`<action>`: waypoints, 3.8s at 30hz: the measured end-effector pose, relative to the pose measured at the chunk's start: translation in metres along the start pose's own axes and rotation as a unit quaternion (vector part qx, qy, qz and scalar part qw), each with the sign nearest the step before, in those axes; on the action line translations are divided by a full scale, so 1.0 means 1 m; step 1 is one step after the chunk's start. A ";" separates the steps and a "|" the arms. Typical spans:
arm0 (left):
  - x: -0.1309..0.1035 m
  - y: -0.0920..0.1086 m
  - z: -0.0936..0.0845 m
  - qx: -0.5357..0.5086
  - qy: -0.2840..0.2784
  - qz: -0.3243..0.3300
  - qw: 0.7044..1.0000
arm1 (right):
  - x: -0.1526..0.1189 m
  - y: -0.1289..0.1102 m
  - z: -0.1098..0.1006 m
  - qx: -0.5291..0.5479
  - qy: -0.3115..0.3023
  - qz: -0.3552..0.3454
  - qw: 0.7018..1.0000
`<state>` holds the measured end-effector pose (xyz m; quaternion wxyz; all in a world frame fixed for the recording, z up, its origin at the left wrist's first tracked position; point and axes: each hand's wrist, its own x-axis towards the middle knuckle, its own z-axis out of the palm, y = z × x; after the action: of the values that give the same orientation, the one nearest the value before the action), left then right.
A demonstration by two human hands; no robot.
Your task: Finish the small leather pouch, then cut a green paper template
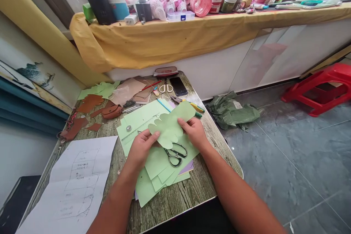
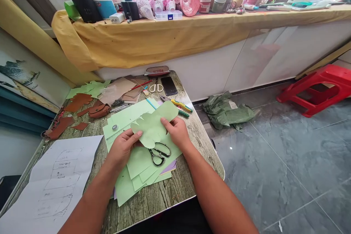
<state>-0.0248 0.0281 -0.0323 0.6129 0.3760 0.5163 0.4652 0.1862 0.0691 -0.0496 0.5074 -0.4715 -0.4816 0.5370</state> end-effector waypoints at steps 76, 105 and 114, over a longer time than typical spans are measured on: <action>0.008 0.002 -0.008 -0.197 0.201 0.037 0.959 | -0.012 -0.011 0.007 -0.056 -0.133 0.067 0.987; 0.007 0.008 -0.003 -0.266 0.211 0.011 0.941 | -0.012 -0.010 0.006 -0.064 -0.162 0.078 0.982; 0.007 0.008 -0.005 -0.261 0.206 0.007 0.943 | -0.013 -0.012 0.006 -0.071 -0.162 0.080 0.981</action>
<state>-0.0306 0.0371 -0.0274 0.5668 0.1021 0.4892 0.6550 0.1815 0.0564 -0.0368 0.3429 -0.4505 -0.5551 0.6094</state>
